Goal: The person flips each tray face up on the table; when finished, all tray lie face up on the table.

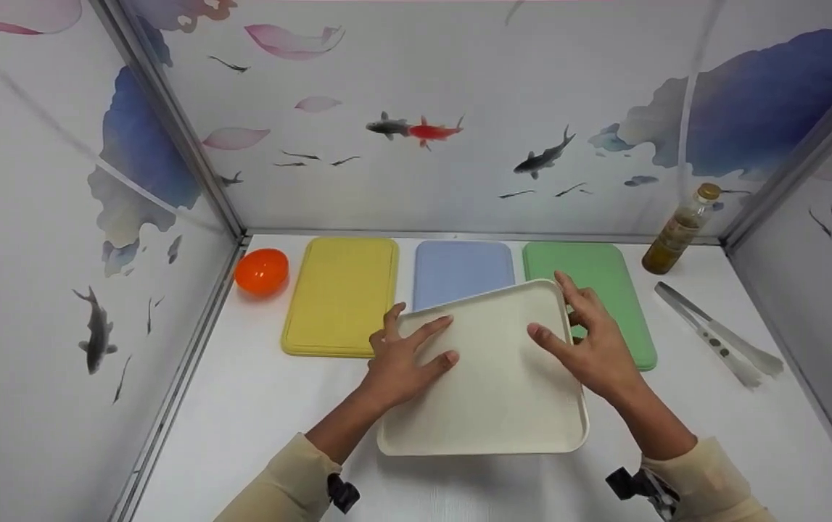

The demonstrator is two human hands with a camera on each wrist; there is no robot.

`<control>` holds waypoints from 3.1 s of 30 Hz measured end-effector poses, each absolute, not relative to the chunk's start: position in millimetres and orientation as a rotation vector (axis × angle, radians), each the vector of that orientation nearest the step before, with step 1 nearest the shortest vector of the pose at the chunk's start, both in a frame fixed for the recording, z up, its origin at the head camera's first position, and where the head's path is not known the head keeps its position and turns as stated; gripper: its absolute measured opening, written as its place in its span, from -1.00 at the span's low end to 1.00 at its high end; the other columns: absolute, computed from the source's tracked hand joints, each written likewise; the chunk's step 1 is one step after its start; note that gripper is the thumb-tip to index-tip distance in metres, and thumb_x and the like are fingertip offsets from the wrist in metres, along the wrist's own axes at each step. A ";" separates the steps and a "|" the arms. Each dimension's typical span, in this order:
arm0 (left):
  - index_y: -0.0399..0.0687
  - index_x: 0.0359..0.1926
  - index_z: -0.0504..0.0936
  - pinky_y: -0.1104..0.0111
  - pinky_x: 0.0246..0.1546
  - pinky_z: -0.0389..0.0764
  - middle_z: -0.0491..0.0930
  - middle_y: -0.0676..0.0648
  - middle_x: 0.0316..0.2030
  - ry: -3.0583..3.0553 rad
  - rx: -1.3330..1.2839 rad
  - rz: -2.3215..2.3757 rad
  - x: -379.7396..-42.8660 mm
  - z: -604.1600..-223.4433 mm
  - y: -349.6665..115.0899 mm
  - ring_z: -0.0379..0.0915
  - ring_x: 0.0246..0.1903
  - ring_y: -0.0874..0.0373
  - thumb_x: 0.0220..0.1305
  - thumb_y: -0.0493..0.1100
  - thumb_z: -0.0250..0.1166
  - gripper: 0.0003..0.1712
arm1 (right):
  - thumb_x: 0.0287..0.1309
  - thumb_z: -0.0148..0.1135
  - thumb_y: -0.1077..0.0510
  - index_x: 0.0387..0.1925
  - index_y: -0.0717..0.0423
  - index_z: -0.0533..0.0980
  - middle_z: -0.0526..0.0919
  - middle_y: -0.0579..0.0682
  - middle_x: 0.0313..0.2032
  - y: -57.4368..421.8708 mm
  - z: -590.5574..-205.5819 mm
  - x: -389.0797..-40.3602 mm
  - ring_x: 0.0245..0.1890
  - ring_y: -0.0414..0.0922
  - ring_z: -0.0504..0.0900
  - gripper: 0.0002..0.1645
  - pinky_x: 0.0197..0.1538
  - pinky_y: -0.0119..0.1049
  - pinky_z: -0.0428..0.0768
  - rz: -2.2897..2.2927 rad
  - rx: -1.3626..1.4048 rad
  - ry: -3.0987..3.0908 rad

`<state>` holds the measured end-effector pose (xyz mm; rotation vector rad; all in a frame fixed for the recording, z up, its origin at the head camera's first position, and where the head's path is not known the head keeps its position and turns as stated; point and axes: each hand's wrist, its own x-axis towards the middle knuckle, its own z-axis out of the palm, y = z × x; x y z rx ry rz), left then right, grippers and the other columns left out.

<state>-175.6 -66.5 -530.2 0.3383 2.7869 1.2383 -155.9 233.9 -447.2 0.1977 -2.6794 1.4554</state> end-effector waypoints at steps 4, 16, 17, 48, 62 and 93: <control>0.60 0.55 0.53 -0.68 0.11 0.42 -0.13 -0.31 0.74 2.828 0.317 1.150 -174.6 -524.8 -67.6 0.01 0.53 -0.74 0.44 0.37 0.41 -0.29 | 0.24 0.67 -0.07 0.77 0.12 0.10 0.56 0.26 0.38 235.6 -449.4 -151.1 0.06 0.15 0.65 0.29 -0.18 -0.15 0.72 1.290 0.159 -2.766; 0.49 0.54 0.57 -0.65 0.10 0.44 -0.02 -0.31 0.73 2.883 0.288 0.852 -172.0 -517.1 -60.8 0.03 0.50 -0.73 0.42 0.38 0.40 -0.28 | 0.03 0.81 -0.09 0.76 0.31 0.00 0.39 0.53 0.44 230.9 -482.4 -145.3 0.29 0.44 0.61 0.55 0.21 0.35 0.67 1.041 0.067 -2.954; 0.48 0.54 0.58 -0.63 0.10 0.45 -0.01 -0.32 0.72 2.884 0.283 0.827 -172.0 -518.5 -60.2 0.04 0.49 -0.73 0.42 0.36 0.42 -0.28 | 0.03 0.81 -0.09 0.76 0.29 0.02 0.35 0.52 0.44 230.1 -487.5 -144.7 0.30 0.44 0.59 0.53 0.22 0.36 0.64 1.022 0.065 -2.962; 0.40 0.46 0.65 -0.34 -0.05 0.61 0.16 -0.31 0.68 2.788 0.242 0.487 -150.0 -580.9 -45.6 0.14 0.47 -0.65 0.15 0.26 0.64 -0.17 | 0.05 0.79 -0.06 0.56 0.34 0.38 0.53 0.56 0.32 226.9 -590.9 -129.5 0.17 0.46 0.62 0.19 0.08 0.29 0.71 0.697 0.053 -3.178; 0.47 0.48 0.61 -0.28 -0.11 0.66 0.23 -0.30 0.67 2.878 0.273 0.313 -140.7 -587.5 -44.1 0.24 0.44 -0.66 0.18 0.34 0.63 -0.15 | 0.09 0.75 -0.10 0.55 0.21 0.47 0.52 0.50 0.31 222.3 -600.1 -124.3 0.14 0.40 0.57 0.09 -0.16 0.26 0.74 0.556 0.086 -3.188; 0.19 0.59 0.47 -0.36 0.08 0.51 0.24 -0.37 0.55 2.998 0.188 0.677 -154.4 -602.7 -84.1 0.25 0.41 -0.44 0.40 0.41 0.43 -0.11 | 0.04 0.75 -0.18 0.53 0.28 0.43 0.56 0.52 0.24 188.2 -566.4 -154.3 0.21 0.51 0.54 0.16 0.01 0.43 0.68 0.229 0.224 -3.284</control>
